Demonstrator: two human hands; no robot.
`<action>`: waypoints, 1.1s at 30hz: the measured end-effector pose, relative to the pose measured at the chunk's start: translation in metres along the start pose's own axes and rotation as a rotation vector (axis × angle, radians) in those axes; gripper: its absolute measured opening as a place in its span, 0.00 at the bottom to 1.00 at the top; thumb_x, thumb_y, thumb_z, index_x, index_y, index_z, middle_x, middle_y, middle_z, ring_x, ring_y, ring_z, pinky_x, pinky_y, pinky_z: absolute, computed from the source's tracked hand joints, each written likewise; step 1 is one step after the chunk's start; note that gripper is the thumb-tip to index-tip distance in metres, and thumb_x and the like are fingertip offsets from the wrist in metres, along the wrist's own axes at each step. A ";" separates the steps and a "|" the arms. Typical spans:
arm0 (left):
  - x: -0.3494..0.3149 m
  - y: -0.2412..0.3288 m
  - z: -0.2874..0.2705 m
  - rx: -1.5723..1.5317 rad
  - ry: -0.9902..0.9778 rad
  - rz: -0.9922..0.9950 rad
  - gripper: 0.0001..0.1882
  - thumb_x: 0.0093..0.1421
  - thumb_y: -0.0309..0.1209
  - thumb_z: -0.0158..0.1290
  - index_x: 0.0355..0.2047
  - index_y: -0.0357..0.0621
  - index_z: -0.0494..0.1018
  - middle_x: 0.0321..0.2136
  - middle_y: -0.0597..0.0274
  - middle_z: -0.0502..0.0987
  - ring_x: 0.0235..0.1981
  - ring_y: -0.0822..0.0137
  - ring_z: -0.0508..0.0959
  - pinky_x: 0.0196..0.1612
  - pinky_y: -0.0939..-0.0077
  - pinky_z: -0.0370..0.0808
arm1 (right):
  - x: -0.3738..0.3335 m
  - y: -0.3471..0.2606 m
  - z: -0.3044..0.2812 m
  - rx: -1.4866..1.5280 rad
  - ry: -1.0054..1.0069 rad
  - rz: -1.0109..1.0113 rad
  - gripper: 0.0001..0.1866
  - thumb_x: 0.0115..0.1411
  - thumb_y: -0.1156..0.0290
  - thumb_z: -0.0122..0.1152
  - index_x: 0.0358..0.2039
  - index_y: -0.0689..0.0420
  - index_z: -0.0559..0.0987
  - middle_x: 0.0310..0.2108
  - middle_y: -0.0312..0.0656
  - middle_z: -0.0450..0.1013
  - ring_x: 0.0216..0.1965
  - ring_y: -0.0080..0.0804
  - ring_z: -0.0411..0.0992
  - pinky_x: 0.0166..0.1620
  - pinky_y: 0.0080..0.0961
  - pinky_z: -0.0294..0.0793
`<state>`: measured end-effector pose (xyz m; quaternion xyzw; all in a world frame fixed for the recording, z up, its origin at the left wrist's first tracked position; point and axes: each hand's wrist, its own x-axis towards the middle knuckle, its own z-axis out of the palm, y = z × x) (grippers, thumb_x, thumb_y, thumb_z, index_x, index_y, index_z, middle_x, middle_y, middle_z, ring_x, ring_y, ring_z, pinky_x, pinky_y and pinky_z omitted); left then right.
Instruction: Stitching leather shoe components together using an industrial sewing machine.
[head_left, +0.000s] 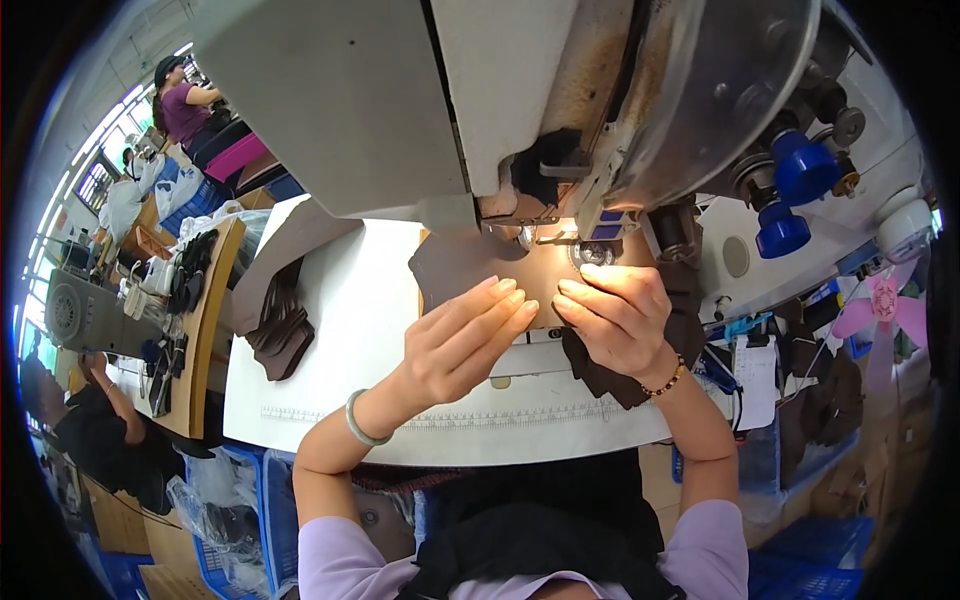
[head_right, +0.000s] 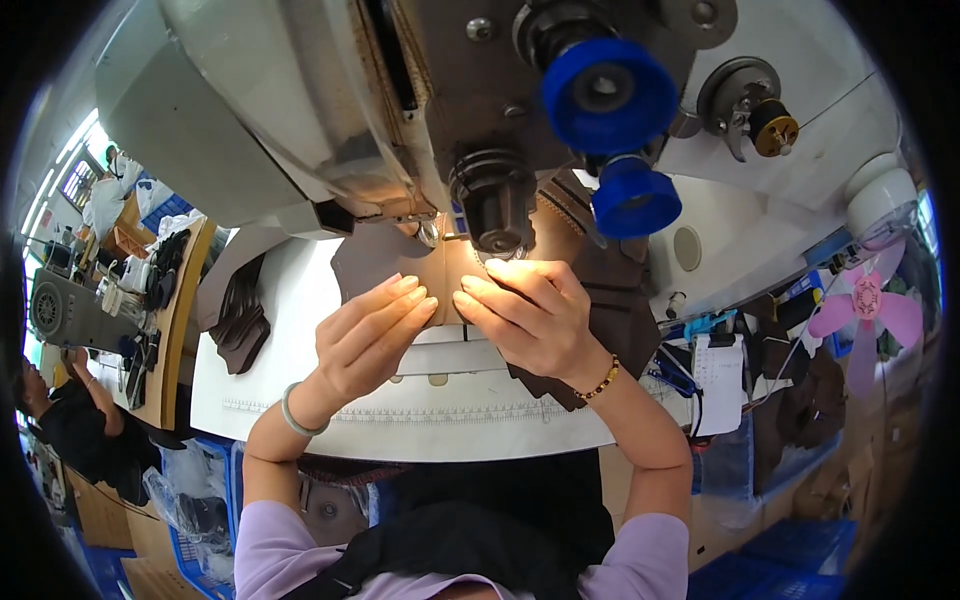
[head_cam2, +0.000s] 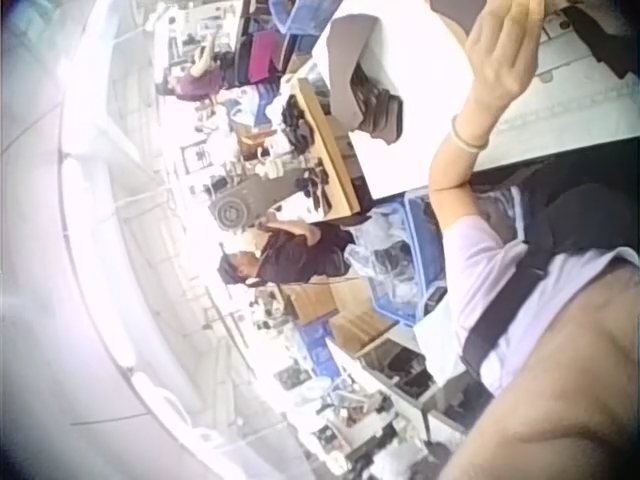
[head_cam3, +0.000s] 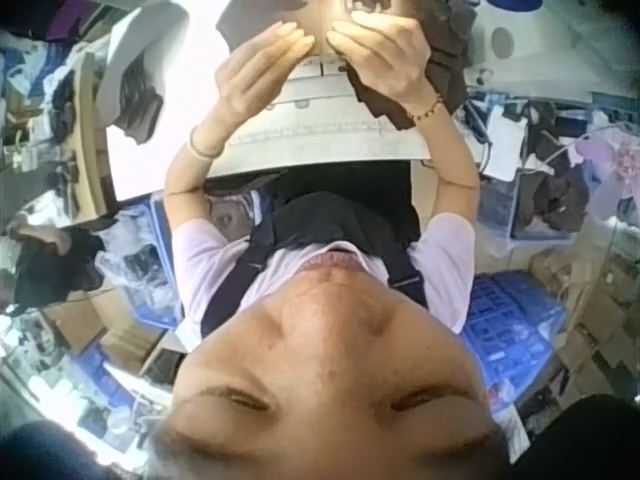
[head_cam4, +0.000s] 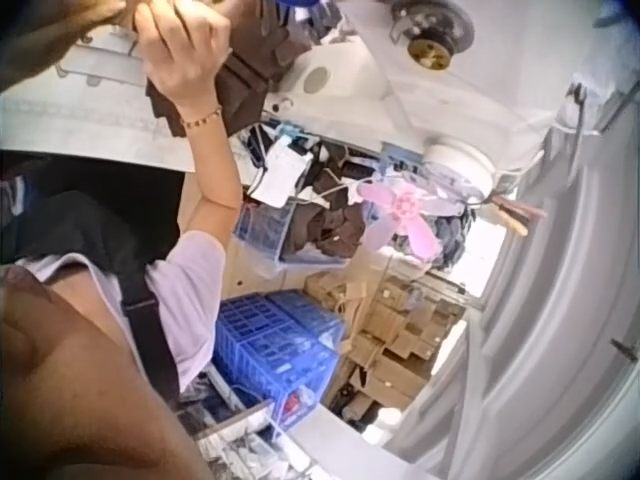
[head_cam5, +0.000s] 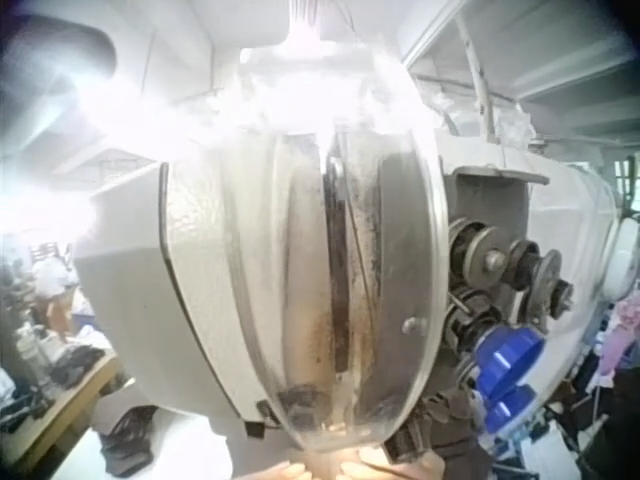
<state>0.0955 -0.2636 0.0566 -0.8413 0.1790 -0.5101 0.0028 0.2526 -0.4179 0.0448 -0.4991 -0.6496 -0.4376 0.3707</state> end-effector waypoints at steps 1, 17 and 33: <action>0.000 0.000 0.000 0.025 0.000 0.035 0.14 0.46 0.22 0.59 0.36 0.31 0.79 0.34 0.54 0.79 0.40 0.57 0.81 0.44 0.68 0.83 | 0.000 0.000 0.000 -0.009 -0.001 -0.012 0.11 0.48 0.73 0.65 0.34 0.51 0.82 0.37 0.30 0.78 0.38 0.28 0.75 0.39 0.25 0.70; 0.002 -0.001 0.000 0.041 0.061 0.111 0.14 0.42 0.17 0.58 0.34 0.32 0.80 0.32 0.57 0.78 0.36 0.60 0.82 0.42 0.69 0.85 | -0.007 0.004 -0.004 0.108 -0.031 -0.054 0.15 0.47 0.74 0.65 0.37 0.50 0.82 0.42 0.28 0.76 0.42 0.26 0.73 0.42 0.24 0.66; 0.003 -0.012 0.006 0.051 0.070 0.095 0.11 0.44 0.18 0.59 0.32 0.33 0.80 0.30 0.57 0.79 0.34 0.60 0.82 0.40 0.69 0.85 | -0.012 0.009 0.005 0.111 -0.033 0.047 0.17 0.47 0.74 0.68 0.40 0.45 0.83 0.42 0.25 0.76 0.36 0.21 0.69 0.41 0.25 0.61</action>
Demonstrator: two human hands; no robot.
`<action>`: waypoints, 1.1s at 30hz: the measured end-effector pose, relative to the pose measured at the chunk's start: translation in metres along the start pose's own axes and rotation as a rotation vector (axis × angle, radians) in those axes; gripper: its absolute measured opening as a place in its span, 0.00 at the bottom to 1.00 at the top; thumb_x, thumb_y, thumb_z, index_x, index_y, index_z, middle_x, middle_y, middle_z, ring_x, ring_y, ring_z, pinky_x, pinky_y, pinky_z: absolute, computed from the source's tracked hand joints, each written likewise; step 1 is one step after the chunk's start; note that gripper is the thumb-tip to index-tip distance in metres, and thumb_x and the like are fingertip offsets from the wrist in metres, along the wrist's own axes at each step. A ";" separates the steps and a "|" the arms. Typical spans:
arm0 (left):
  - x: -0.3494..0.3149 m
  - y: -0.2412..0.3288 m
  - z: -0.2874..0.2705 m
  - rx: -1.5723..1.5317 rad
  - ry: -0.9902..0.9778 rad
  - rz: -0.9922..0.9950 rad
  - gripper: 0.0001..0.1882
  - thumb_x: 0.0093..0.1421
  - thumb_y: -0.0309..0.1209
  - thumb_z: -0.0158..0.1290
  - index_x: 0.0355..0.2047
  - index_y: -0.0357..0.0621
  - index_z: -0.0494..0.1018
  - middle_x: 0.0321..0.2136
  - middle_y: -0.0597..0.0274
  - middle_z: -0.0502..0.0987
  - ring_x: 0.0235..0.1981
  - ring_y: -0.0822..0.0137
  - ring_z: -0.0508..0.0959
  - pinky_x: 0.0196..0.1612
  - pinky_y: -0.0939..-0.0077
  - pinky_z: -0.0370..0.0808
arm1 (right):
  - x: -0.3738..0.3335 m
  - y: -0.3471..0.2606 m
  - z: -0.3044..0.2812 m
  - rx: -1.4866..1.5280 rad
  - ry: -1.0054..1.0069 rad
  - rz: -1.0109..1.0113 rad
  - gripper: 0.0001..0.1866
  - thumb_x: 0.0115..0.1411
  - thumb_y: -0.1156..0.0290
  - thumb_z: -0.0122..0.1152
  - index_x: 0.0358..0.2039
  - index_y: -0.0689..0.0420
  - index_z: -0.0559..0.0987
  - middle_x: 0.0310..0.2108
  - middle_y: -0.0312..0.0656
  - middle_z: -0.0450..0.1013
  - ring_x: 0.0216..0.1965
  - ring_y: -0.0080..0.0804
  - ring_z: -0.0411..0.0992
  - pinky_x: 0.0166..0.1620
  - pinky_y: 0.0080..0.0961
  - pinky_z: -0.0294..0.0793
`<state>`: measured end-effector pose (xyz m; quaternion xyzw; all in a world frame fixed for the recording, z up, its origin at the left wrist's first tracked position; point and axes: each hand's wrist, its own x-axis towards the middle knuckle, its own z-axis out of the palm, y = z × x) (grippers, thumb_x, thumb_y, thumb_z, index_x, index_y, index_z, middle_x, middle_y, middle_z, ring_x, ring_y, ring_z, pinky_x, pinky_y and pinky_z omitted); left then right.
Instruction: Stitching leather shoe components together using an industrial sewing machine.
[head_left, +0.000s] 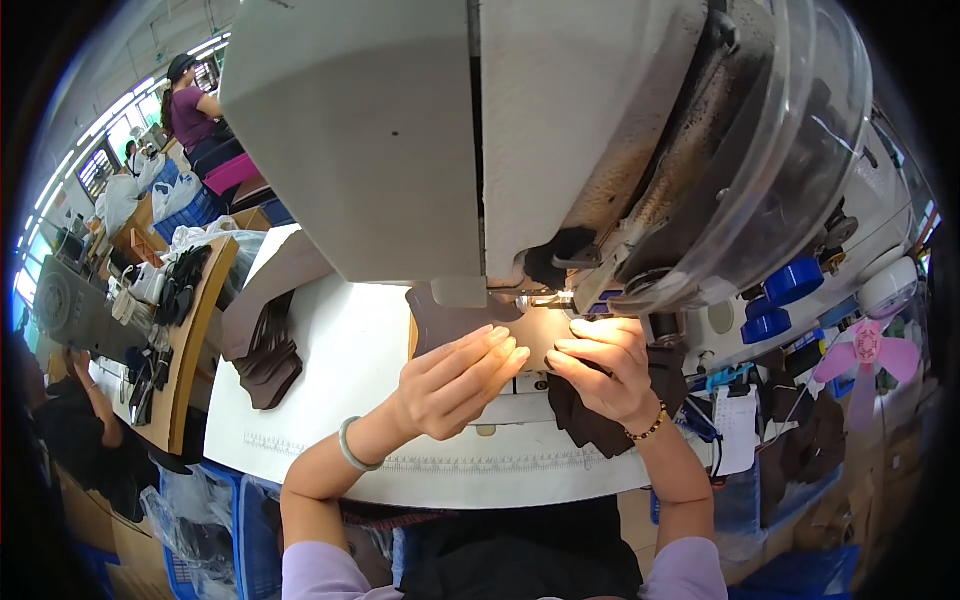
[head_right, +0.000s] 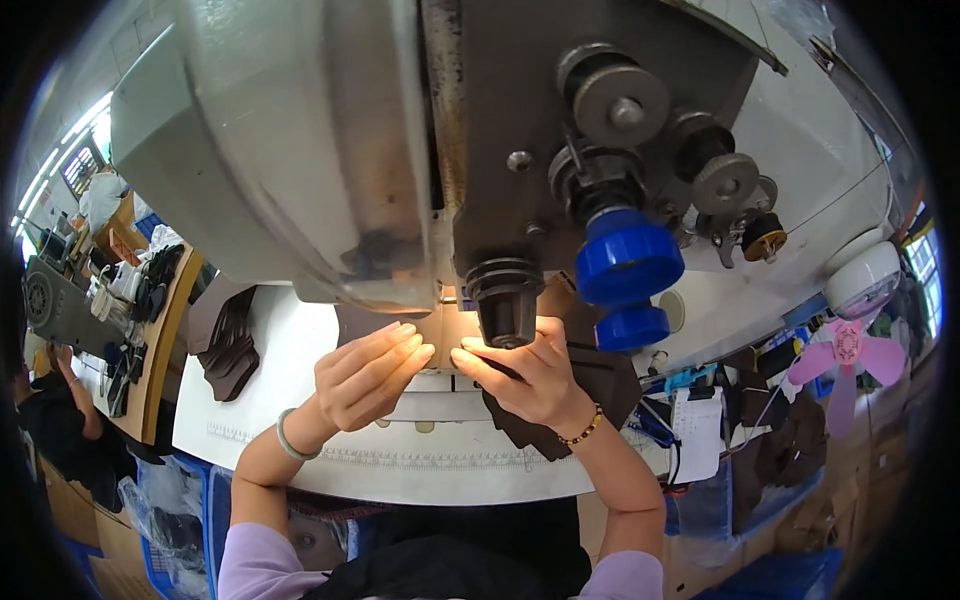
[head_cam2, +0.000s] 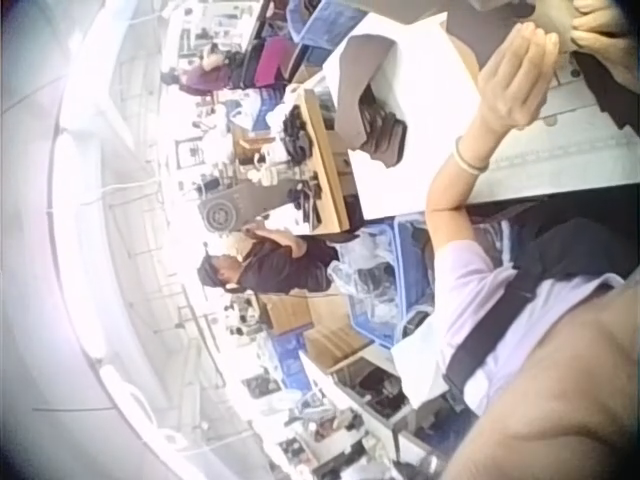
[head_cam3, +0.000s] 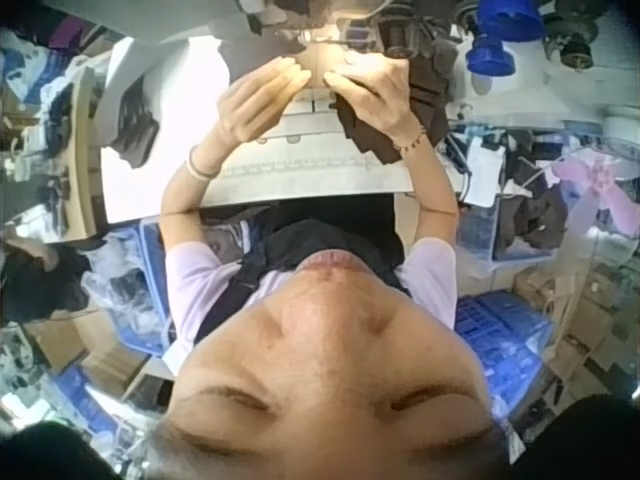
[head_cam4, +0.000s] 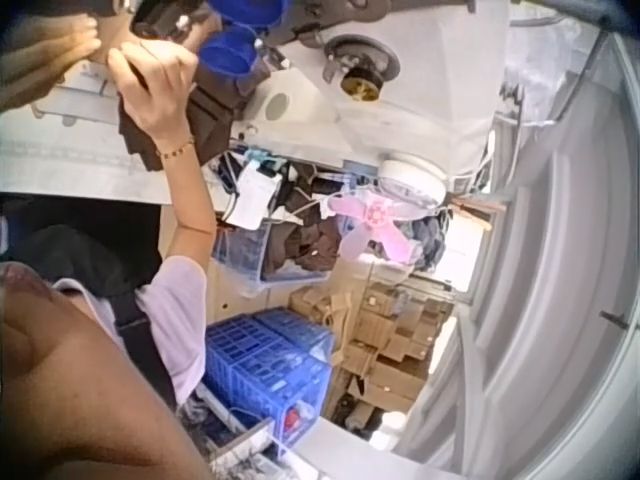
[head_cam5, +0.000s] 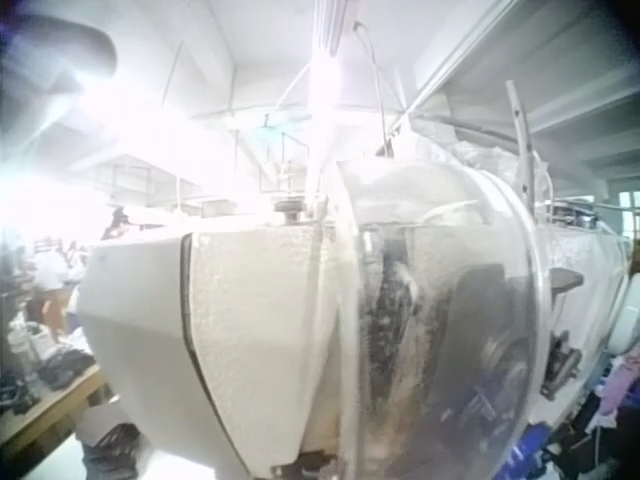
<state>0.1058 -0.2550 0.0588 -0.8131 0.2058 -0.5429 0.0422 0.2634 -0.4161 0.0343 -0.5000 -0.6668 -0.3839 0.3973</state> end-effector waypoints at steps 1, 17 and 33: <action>0.000 0.000 0.000 0.008 0.004 -0.013 0.11 0.44 0.18 0.59 0.31 0.33 0.80 0.30 0.57 0.79 0.34 0.60 0.82 0.40 0.69 0.85 | 0.000 0.000 0.001 0.014 0.014 0.010 0.18 0.47 0.74 0.68 0.40 0.44 0.83 0.40 0.25 0.75 0.36 0.22 0.69 0.42 0.26 0.62; -0.002 -0.006 0.007 0.008 -0.019 -0.060 0.14 0.43 0.18 0.62 0.34 0.35 0.80 0.32 0.58 0.79 0.35 0.60 0.82 0.39 0.72 0.83 | 0.001 0.004 0.001 -0.009 -0.007 0.091 0.12 0.47 0.71 0.72 0.34 0.50 0.82 0.37 0.35 0.75 0.39 0.34 0.73 0.44 0.30 0.70; -0.010 -0.007 0.015 -0.025 0.061 -0.046 0.13 0.45 0.18 0.61 0.34 0.36 0.80 0.32 0.59 0.79 0.36 0.60 0.81 0.37 0.71 0.81 | 0.016 0.010 0.000 1.266 0.302 1.541 0.05 0.68 0.66 0.45 0.37 0.53 0.66 0.22 0.36 0.69 0.12 0.18 0.62 0.11 0.15 0.54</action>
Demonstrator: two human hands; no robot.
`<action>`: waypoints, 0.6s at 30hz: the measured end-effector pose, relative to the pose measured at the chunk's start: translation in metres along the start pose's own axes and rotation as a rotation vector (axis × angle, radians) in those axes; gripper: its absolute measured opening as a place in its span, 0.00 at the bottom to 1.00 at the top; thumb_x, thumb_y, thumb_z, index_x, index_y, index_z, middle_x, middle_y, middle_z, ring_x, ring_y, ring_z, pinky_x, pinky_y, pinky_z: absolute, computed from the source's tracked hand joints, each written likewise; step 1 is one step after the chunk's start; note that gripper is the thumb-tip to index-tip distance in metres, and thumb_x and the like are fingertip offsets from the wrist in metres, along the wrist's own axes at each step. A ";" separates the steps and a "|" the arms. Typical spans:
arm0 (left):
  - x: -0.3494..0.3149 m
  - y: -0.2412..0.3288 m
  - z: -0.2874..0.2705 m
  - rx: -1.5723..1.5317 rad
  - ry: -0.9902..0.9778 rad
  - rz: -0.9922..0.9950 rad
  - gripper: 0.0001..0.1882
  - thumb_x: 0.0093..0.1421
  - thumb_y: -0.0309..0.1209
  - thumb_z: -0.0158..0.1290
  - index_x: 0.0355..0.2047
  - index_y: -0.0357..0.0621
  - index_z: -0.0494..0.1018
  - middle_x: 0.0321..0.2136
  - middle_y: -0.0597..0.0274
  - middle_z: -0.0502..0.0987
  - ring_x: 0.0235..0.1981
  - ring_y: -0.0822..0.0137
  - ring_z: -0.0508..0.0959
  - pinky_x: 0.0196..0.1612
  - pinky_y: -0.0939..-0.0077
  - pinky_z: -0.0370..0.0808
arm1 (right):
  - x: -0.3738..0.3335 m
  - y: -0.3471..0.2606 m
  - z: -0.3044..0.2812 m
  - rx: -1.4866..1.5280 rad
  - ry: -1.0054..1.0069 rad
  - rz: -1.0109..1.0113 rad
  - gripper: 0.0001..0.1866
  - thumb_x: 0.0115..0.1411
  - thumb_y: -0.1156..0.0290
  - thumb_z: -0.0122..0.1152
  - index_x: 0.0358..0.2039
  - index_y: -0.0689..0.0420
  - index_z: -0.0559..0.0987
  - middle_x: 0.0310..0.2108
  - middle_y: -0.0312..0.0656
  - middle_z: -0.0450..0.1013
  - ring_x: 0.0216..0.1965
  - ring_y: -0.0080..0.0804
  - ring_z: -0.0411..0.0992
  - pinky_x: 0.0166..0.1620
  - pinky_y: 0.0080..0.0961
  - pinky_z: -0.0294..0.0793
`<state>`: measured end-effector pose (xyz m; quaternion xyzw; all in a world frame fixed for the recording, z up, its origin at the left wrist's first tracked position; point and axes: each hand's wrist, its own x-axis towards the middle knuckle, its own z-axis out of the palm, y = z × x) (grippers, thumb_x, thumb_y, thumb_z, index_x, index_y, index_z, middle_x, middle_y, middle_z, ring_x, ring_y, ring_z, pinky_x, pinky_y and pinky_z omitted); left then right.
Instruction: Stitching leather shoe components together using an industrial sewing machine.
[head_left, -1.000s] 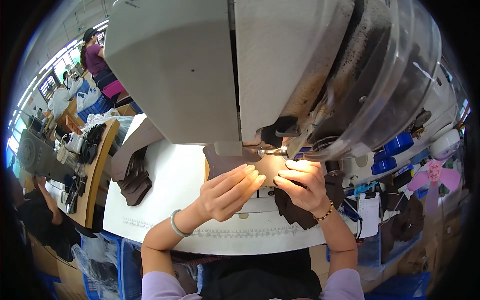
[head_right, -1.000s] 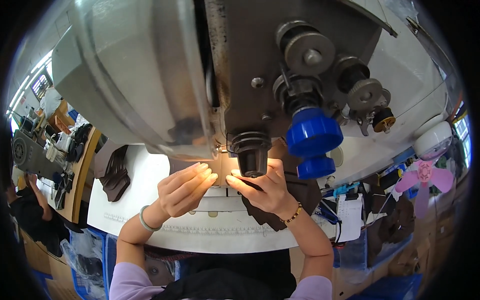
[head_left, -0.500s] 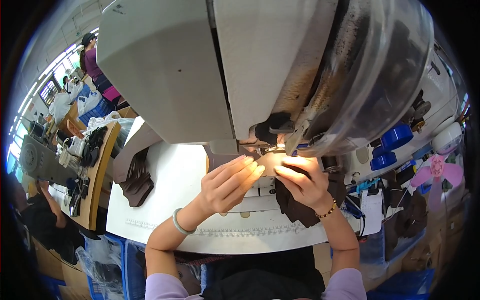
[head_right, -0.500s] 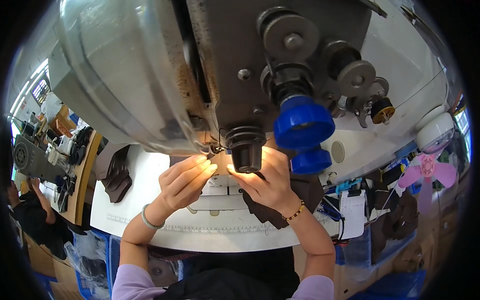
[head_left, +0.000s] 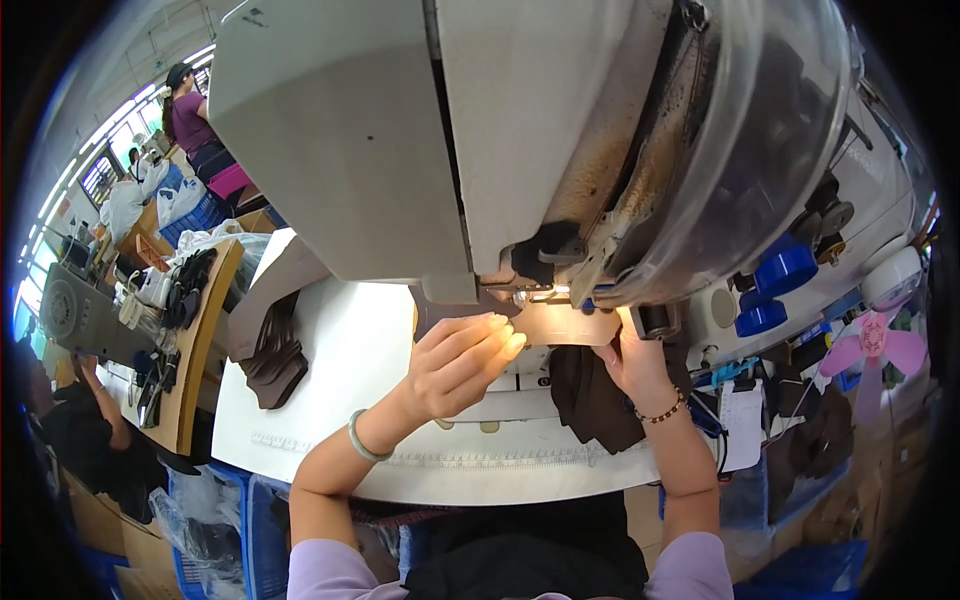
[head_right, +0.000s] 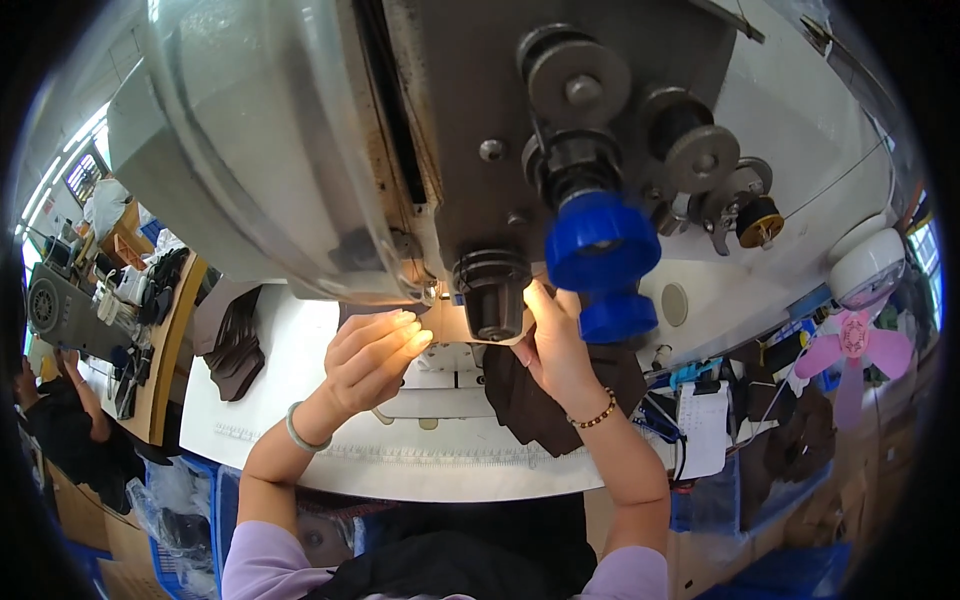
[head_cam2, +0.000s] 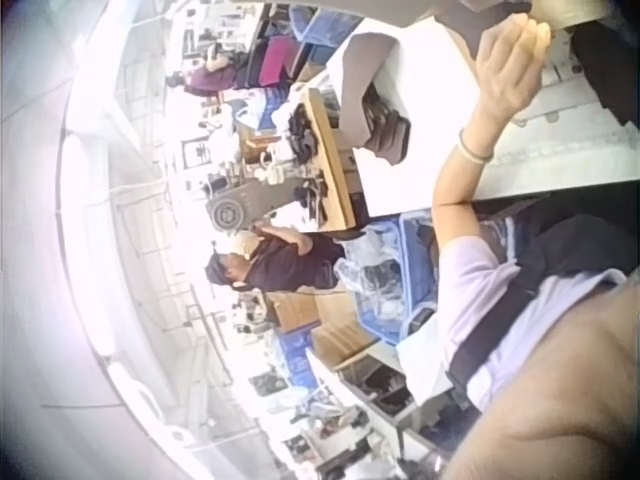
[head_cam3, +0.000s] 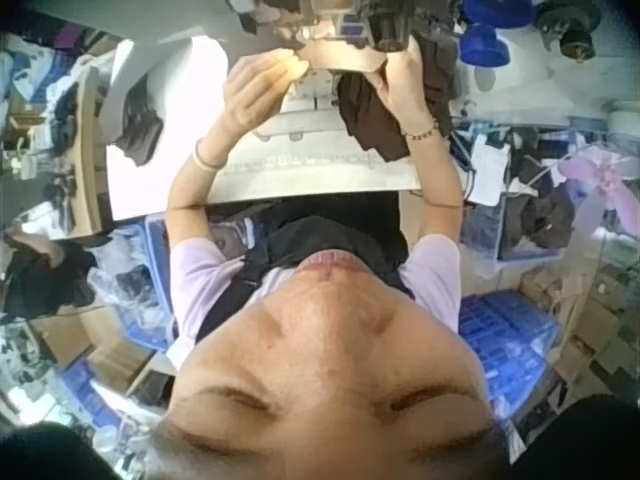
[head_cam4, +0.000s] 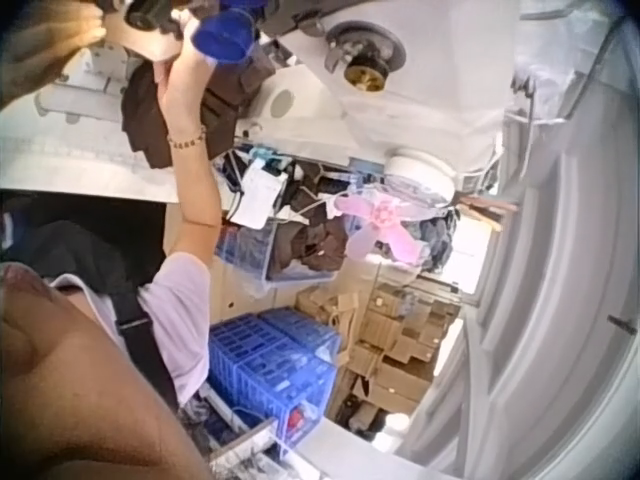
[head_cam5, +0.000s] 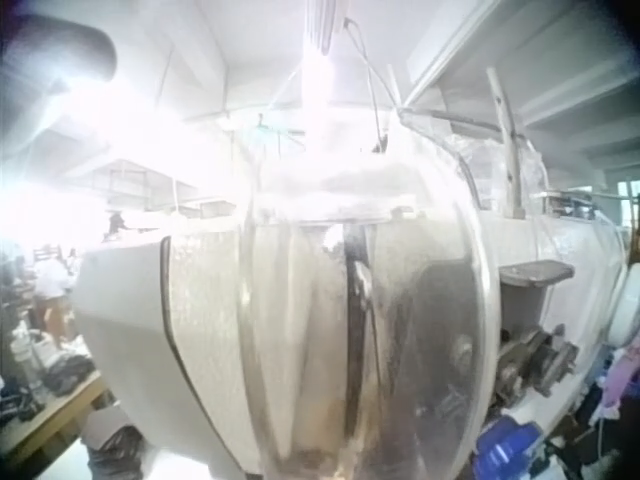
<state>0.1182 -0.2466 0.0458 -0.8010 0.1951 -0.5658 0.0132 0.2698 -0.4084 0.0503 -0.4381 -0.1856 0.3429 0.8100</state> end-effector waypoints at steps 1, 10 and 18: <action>0.000 0.000 0.001 -0.004 0.008 0.007 0.13 0.45 0.18 0.61 0.34 0.36 0.80 0.32 0.59 0.79 0.36 0.60 0.81 0.37 0.71 0.81 | -0.001 0.003 -0.002 -0.024 0.018 -0.034 0.03 0.68 0.69 0.45 0.38 0.53 0.65 0.22 0.36 0.69 0.12 0.18 0.62 0.10 0.15 0.53; 0.004 -0.001 -0.001 0.017 -0.027 -0.029 0.13 0.45 0.21 0.64 0.34 0.39 0.80 0.32 0.61 0.79 0.33 0.63 0.80 0.33 0.71 0.77 | 0.016 0.017 -0.041 -0.033 -0.347 -0.164 0.10 0.69 0.62 0.50 0.46 0.49 0.72 0.40 0.27 0.72 0.38 0.14 0.71 0.32 0.11 0.72; 0.009 0.002 -0.004 0.001 -0.092 -0.142 0.09 0.46 0.24 0.64 0.26 0.39 0.75 0.34 0.59 0.78 0.38 0.62 0.80 0.34 0.71 0.74 | 0.031 0.036 -0.043 -0.196 -0.030 -0.183 0.07 0.68 0.65 0.52 0.45 0.47 0.73 0.38 0.28 0.73 0.38 0.14 0.70 0.39 0.14 0.71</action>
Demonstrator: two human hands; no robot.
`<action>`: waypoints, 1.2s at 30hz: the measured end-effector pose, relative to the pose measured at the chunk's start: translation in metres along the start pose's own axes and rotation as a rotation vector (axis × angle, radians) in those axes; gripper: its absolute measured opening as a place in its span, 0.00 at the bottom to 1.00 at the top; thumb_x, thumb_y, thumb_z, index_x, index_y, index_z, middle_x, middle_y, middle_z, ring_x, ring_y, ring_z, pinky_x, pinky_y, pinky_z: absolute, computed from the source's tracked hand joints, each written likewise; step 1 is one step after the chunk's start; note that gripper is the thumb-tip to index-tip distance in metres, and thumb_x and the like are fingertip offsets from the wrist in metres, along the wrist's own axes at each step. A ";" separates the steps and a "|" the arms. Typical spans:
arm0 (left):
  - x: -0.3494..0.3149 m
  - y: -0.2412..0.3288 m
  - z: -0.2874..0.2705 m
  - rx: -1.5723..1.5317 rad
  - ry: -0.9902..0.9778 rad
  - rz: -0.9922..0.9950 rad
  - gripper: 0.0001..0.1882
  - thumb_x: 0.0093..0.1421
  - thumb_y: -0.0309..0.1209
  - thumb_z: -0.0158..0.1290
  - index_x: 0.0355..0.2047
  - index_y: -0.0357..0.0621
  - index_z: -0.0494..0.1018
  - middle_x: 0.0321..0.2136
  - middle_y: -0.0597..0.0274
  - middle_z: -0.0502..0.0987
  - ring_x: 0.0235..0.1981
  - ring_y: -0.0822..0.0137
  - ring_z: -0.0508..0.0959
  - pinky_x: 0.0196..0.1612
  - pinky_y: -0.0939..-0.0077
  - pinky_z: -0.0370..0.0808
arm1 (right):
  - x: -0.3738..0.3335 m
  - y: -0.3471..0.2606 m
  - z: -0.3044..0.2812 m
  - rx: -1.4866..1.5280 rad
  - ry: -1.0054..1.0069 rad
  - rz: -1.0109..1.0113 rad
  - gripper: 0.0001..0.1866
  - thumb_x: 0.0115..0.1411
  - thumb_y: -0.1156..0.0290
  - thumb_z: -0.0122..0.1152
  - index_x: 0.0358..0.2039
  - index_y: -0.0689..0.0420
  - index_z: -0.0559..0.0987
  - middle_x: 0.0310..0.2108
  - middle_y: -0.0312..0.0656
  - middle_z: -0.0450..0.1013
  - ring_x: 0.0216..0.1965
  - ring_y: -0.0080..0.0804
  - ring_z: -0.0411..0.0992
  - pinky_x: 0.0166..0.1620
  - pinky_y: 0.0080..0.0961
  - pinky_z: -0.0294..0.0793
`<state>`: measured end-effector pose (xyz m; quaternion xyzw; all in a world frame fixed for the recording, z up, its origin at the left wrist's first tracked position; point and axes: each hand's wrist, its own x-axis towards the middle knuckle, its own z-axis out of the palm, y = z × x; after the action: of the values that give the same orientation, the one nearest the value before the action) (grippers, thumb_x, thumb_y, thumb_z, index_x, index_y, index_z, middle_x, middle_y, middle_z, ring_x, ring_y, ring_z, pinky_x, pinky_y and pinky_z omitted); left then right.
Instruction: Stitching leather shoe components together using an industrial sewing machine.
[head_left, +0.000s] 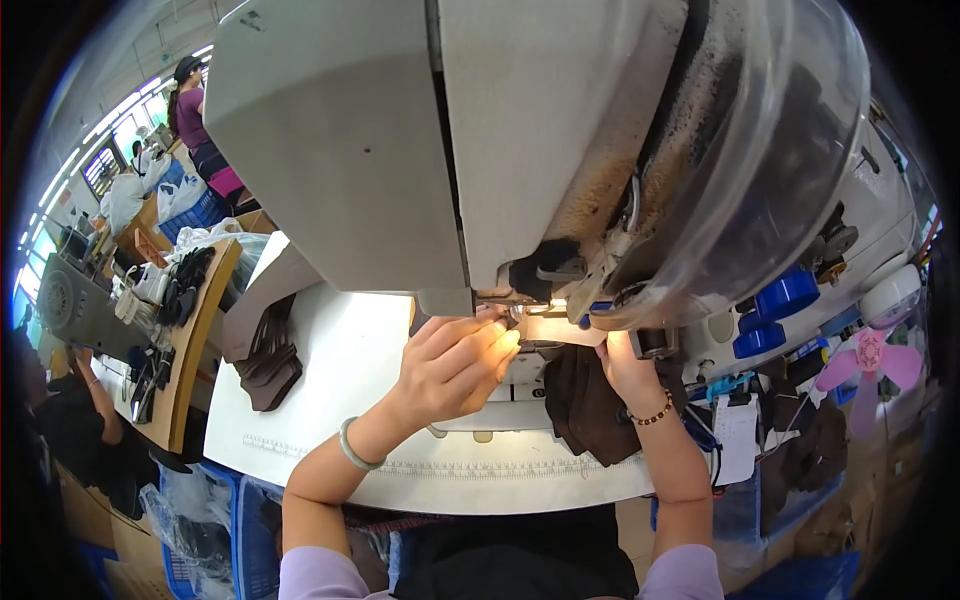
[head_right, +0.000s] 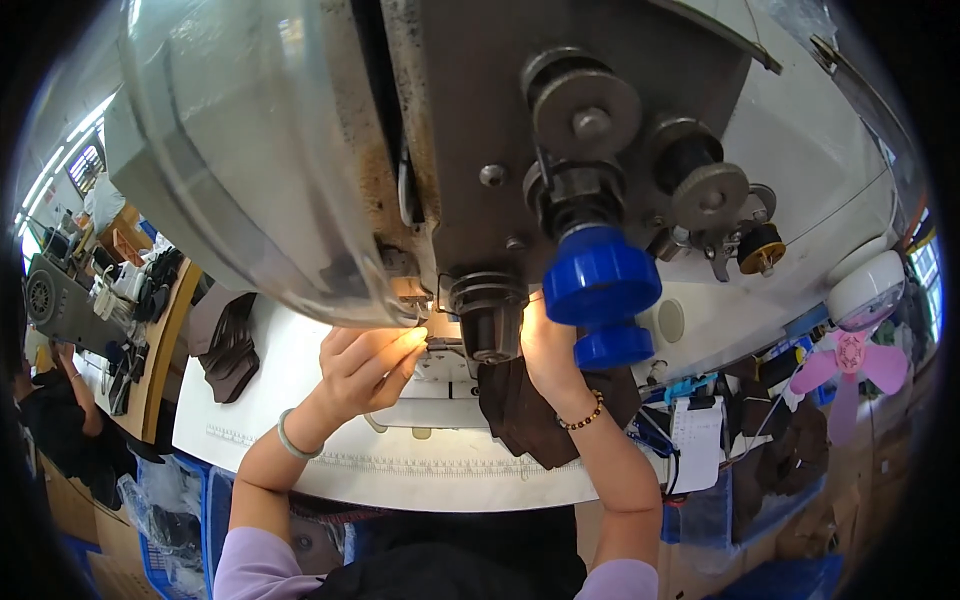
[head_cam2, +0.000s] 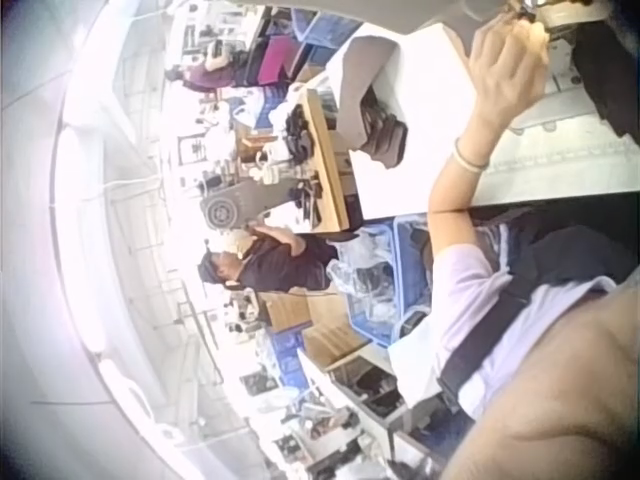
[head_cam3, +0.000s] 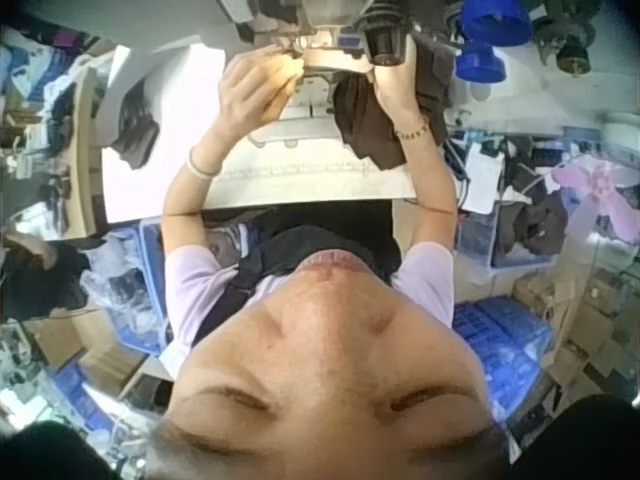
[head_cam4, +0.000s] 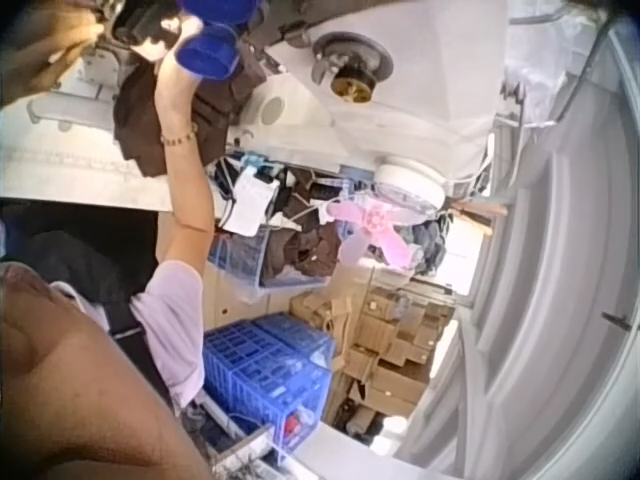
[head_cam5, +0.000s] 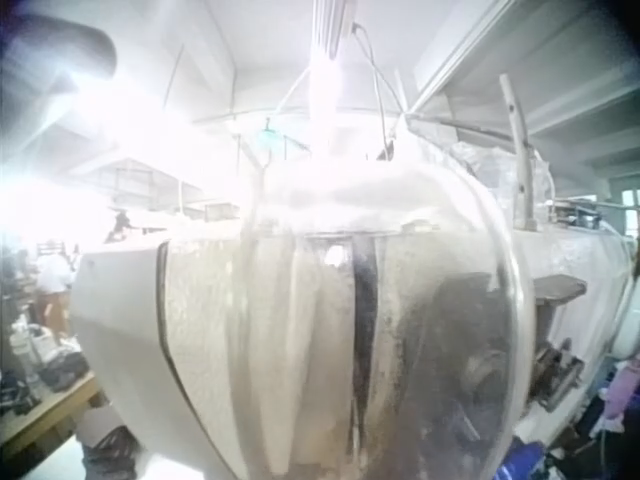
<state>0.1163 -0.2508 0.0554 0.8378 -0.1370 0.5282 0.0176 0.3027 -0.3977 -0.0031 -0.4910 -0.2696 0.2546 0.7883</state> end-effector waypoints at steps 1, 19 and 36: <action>-0.001 0.000 0.001 0.011 0.000 0.003 0.09 0.46 0.25 0.64 0.27 0.40 0.75 0.35 0.61 0.78 0.37 0.63 0.79 0.33 0.72 0.73 | 0.003 0.002 0.004 -0.155 0.135 -0.049 0.03 0.67 0.69 0.50 0.35 0.50 0.69 0.30 0.28 0.66 0.29 0.14 0.64 0.30 0.17 0.65; -0.006 -0.005 0.005 0.035 -0.039 -0.056 0.12 0.49 0.27 0.63 0.34 0.42 0.75 0.38 0.59 0.78 0.29 0.65 0.75 0.29 0.74 0.69 | 0.029 0.039 -0.037 -0.412 0.030 -0.331 0.05 0.56 0.84 0.51 0.29 0.59 0.69 0.25 0.35 0.63 0.30 0.21 0.65 0.30 0.25 0.69; -0.007 -0.008 0.006 0.011 -0.033 -0.074 0.11 0.50 0.24 0.62 0.36 0.40 0.78 0.33 0.58 0.79 0.31 0.60 0.77 0.33 0.73 0.74 | 0.053 0.050 -0.023 0.380 -0.137 0.105 0.08 0.65 0.60 0.58 0.33 0.49 0.72 0.21 0.33 0.69 0.18 0.25 0.68 0.22 0.24 0.68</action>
<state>0.1210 -0.2433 0.0478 0.8509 -0.1033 0.5142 0.0301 0.3500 -0.3580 -0.0483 -0.3284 -0.2438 0.3742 0.8323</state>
